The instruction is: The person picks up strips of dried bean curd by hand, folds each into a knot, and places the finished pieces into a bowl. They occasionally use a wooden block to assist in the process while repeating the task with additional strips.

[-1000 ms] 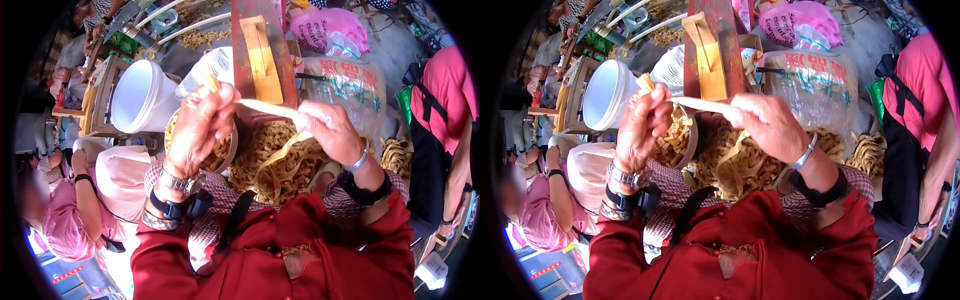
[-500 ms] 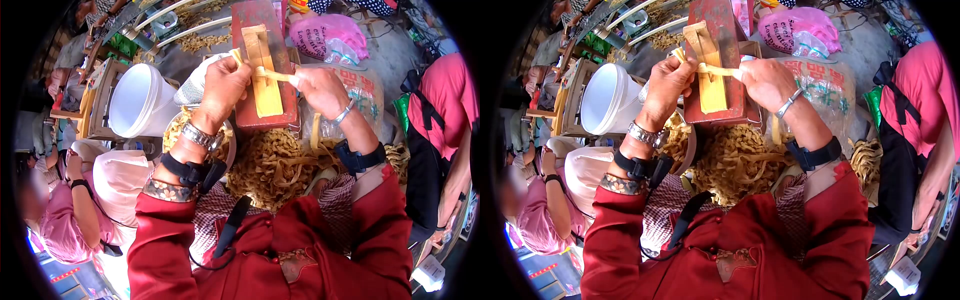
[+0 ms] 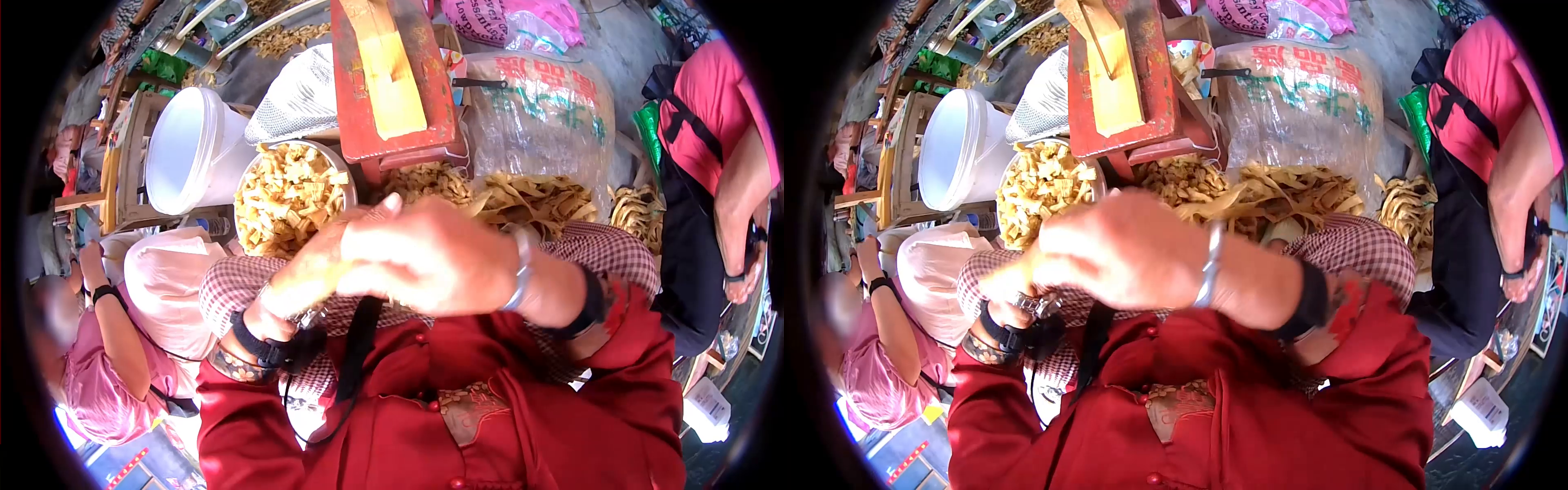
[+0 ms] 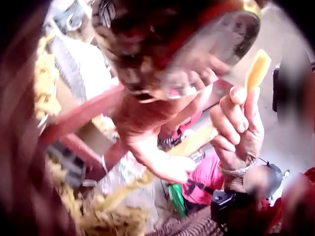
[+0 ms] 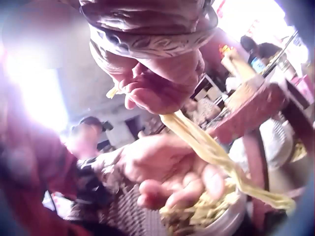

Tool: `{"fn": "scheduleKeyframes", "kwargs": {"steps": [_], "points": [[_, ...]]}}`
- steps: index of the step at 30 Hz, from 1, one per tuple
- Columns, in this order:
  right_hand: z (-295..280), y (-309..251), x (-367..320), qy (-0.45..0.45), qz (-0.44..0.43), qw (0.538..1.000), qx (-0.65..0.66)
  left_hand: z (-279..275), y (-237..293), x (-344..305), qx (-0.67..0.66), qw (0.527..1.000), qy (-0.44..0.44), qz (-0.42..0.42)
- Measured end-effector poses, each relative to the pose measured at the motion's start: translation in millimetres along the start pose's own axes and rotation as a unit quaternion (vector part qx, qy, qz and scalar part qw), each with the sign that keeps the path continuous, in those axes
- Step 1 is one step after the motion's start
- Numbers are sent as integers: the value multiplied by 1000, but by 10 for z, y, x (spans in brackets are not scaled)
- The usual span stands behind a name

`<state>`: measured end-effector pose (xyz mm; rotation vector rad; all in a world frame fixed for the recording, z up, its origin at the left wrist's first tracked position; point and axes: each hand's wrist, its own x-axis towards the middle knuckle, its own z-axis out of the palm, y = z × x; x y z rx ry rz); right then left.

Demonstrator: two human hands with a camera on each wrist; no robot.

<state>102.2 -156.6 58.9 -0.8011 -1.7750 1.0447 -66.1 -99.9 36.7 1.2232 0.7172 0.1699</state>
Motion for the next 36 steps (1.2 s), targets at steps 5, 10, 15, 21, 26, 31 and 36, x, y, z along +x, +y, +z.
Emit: {"fn": "scheduleKeyframes", "kwargs": {"steps": [5,10,15,21,26,31,36], "points": [[543,-75,-399,-38,-22,998,-47,268,34,189,-281,940,-44,-188],[198,-4,-395,259,-20,965,-20,389,213,153,13,985,171,-2],[-44,200,-213,332,200,907,163,315,252,132,190,967,92,140],[-293,213,-75,99,125,987,20,284,477,30,535,701,236,408],[-426,241,16,-6,163,985,56,178,479,-4,533,705,212,417],[-406,328,16,78,62,994,34,108,419,73,-11,971,131,199],[-504,114,38,62,110,989,80,226,556,49,-210,957,63,190]]}}
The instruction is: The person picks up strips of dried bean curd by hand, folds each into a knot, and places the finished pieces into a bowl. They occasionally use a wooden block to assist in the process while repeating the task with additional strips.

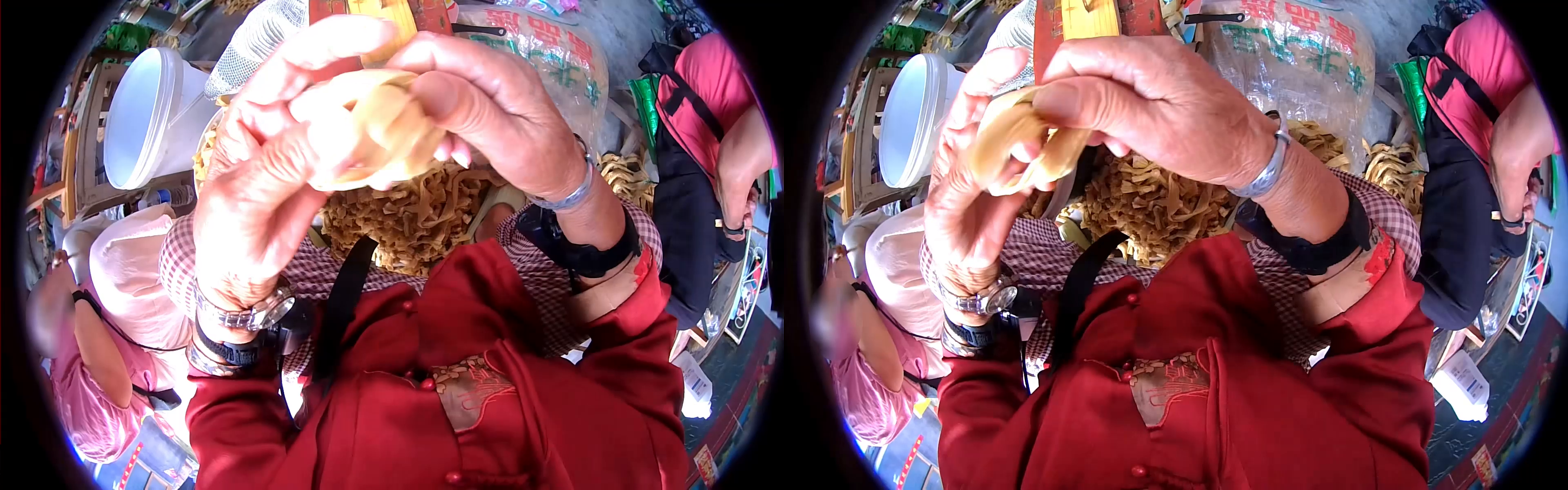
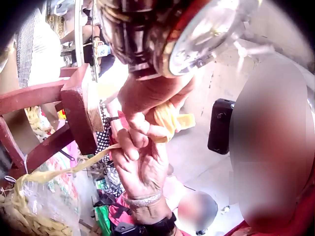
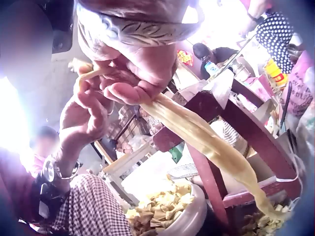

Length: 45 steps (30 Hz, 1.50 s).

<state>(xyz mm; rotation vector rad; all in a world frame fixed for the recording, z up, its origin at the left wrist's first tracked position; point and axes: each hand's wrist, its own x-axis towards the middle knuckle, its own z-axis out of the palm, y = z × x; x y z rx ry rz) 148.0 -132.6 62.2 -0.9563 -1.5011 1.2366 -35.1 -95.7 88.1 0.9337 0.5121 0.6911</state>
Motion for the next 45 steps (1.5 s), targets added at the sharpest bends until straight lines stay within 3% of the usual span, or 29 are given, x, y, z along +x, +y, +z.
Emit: {"fn": "scheduleKeyframes", "kwargs": {"steps": [2,3,4,6,8,10,12,15,18,22,26,27,28,30,32,38,42,43,45], "points": [[-2,44,-29,21,-32,999,1,-31,10,-13,21,998,-58,-22],[-59,107,-29,0,-7,998,-58,-23,-48,-24,113,993,-16,13],[-33,141,-37,8,-20,998,-60,17,-171,-2,199,973,26,117],[46,200,-31,21,-37,998,-51,-126,-199,43,450,866,-26,215],[107,254,-28,33,-45,998,-30,-157,-261,71,434,873,-16,221],[146,156,-20,41,14,996,74,-87,-183,5,247,969,4,26],[101,267,-65,61,35,996,56,-121,-237,42,133,990,-10,-35],[149,318,-70,93,-26,994,53,-98,-221,31,-19,993,-17,-112],[42,304,-149,134,-64,988,-44,-133,-179,79,-90,988,-69,-103],[-245,226,-271,151,12,971,-185,-353,-43,84,-156,982,-82,-62],[-160,390,-301,122,20,975,-185,-369,-72,112,-38,998,-23,-50],[-140,344,-306,116,103,978,-138,-326,-79,120,46,999,4,-26],[-126,367,-294,117,95,982,-116,-272,-111,127,98,993,60,-16],[-105,430,-263,117,78,987,-76,-329,-105,98,210,975,49,-60],[-100,381,-252,86,122,986,-71,-271,-105,90,214,969,73,-97],[66,328,-208,24,174,984,-39,-317,-169,97,181,976,73,-99],[113,268,-155,27,132,985,-106,-275,-147,101,204,973,54,-97],[95,330,-146,19,21,984,-176,-301,-133,97,141,985,63,-81],[38,212,-179,9,15,989,-149,-396,-77,64,14,996,82,-43]]}}
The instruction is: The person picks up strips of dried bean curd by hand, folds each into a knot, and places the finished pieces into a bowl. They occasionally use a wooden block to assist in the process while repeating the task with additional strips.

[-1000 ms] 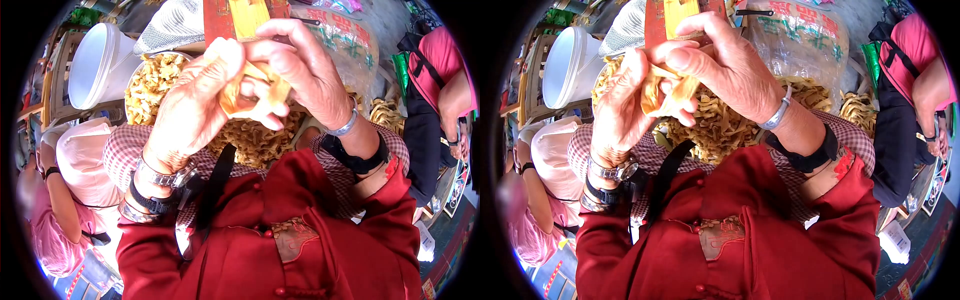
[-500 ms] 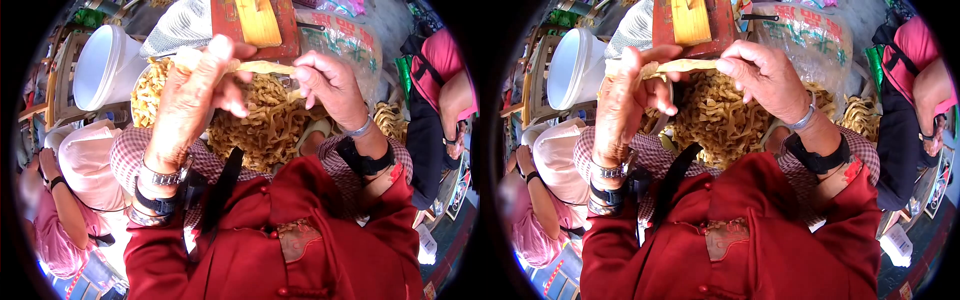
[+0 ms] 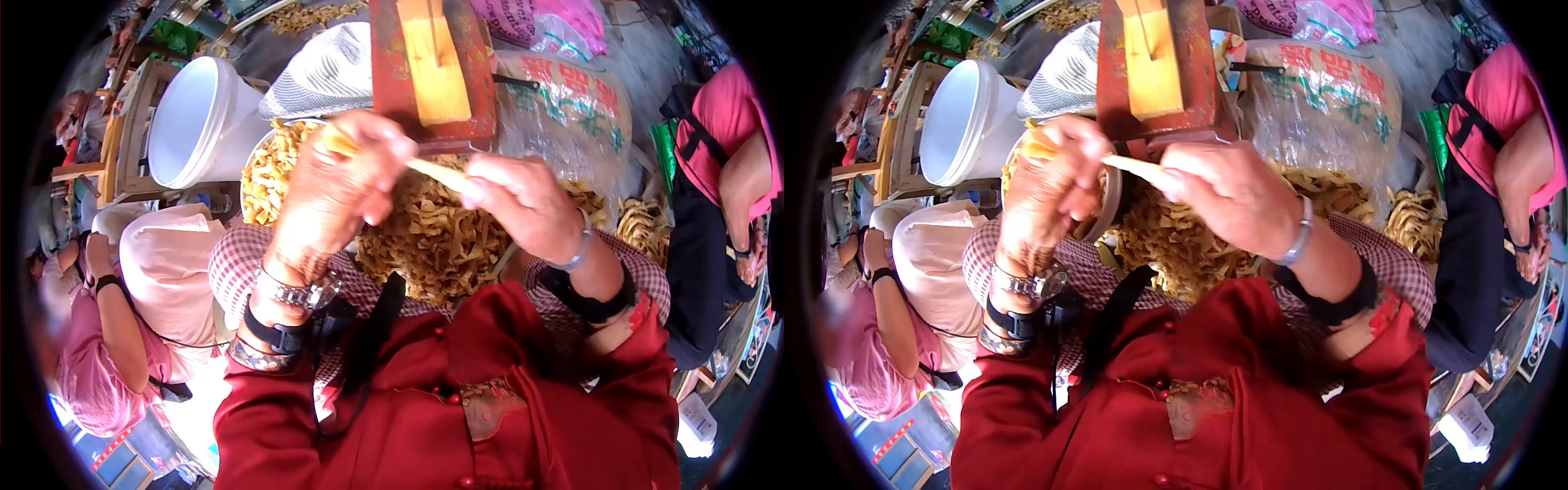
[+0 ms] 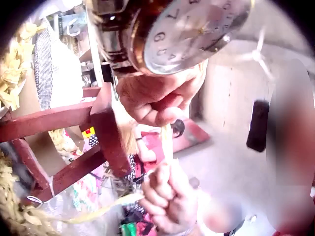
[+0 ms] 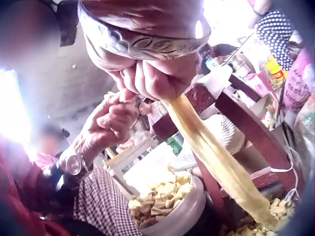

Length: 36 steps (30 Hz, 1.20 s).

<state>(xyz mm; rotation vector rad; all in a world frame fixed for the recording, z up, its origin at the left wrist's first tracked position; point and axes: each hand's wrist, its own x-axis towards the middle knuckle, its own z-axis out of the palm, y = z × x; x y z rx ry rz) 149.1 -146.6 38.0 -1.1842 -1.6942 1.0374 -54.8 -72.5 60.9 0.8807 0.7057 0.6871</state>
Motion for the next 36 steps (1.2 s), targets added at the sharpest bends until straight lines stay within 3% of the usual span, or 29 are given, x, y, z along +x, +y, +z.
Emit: {"fn": "scheduleKeyframes", "kwargs": {"steps": [7,16,19,20,24,27,29,32,34,35,36], "points": [[-318,-132,161,59,-13,994,-87,22,283,184,19,996,14,81],[-713,55,680,182,-60,953,-234,161,461,850,179,969,40,168],[-652,348,706,141,44,955,-258,51,271,1038,289,941,79,157],[-657,469,674,159,-37,937,-308,-24,221,1084,404,883,124,205],[-610,19,439,136,23,989,-61,-58,423,477,420,904,63,43],[-335,-267,253,72,-3,997,23,11,267,47,379,921,-40,-80],[-57,-324,206,46,-112,992,-16,-17,9,-88,356,926,-27,-123],[395,-326,87,10,-147,989,30,-235,-528,-246,351,931,-101,16],[642,-330,-32,-2,-183,983,17,-39,-422,-167,162,954,-86,-237],[758,-318,-110,-25,-185,982,13,60,-368,-129,81,932,-44,-351],[865,-319,-176,-48,-189,981,8,123,-343,-100,59,931,-62,-355]]}}
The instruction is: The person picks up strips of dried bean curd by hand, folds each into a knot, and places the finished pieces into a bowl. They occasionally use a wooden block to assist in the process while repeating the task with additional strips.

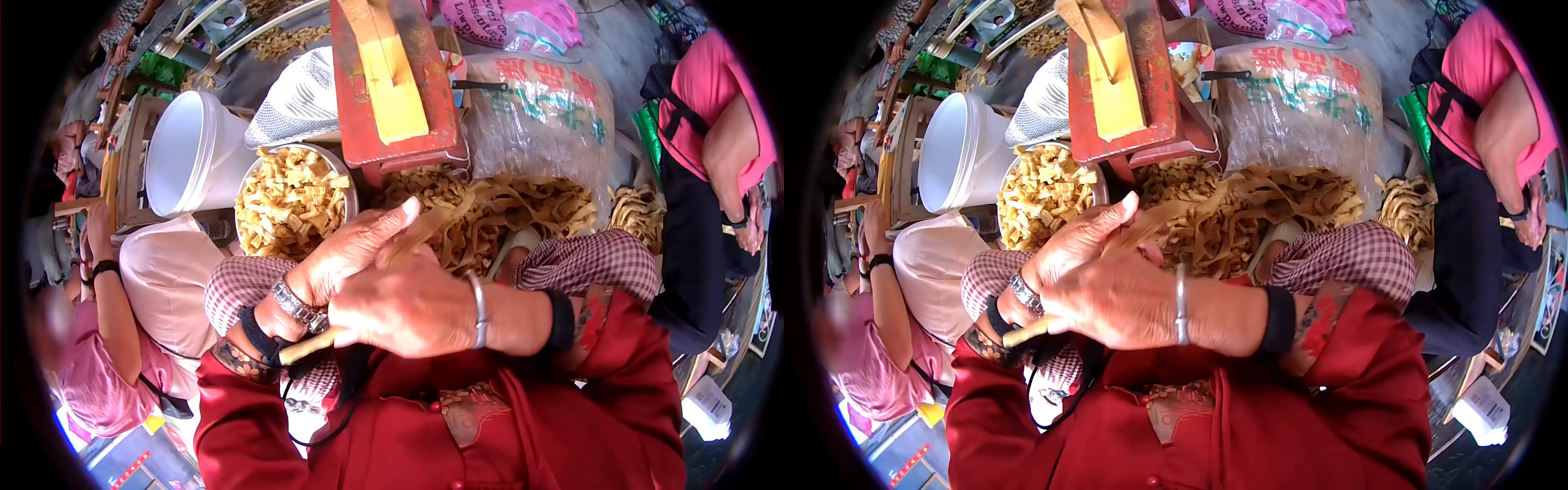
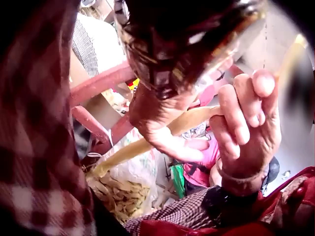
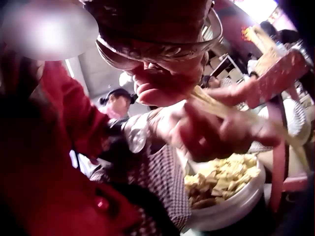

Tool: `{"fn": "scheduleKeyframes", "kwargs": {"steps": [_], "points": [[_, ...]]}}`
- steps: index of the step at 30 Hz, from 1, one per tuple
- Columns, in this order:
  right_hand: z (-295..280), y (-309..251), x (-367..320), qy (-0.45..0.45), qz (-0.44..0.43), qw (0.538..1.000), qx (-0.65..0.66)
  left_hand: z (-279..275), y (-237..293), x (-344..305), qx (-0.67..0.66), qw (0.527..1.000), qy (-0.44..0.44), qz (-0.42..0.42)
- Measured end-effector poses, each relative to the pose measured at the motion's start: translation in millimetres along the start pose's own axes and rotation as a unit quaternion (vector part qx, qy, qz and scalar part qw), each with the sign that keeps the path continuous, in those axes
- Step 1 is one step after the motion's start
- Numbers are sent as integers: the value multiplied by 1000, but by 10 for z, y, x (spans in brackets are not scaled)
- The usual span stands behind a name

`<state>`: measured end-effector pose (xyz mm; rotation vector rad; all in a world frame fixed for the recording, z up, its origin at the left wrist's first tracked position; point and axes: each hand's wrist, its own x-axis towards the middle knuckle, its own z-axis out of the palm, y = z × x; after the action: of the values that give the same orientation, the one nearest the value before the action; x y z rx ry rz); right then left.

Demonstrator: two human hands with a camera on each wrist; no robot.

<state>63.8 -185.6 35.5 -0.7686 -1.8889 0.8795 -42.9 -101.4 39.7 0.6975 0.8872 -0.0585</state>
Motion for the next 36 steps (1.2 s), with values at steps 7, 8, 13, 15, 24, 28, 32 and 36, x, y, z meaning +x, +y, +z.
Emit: {"fn": "scheduleKeyframes", "kwargs": {"steps": [7,8,13,15,24,28,32,36], "points": [[-325,62,-22,293,62,954,-2,-72,115,-44,119,959,-24,255],[-396,87,8,354,186,910,110,3,169,-97,130,964,-4,232],[-408,315,99,331,221,911,108,3,266,-161,240,939,2,247],[-504,342,155,281,263,921,52,83,308,-269,287,903,107,300],[-737,361,230,85,169,974,127,12,278,-243,516,609,236,554],[-780,334,219,70,150,982,87,-88,301,-184,73,887,18,456],[-816,245,240,121,104,983,96,23,309,-224,-35,900,-62,430],[-856,300,178,138,130,978,88,-6,303,-206,80,890,-68,443]]}}
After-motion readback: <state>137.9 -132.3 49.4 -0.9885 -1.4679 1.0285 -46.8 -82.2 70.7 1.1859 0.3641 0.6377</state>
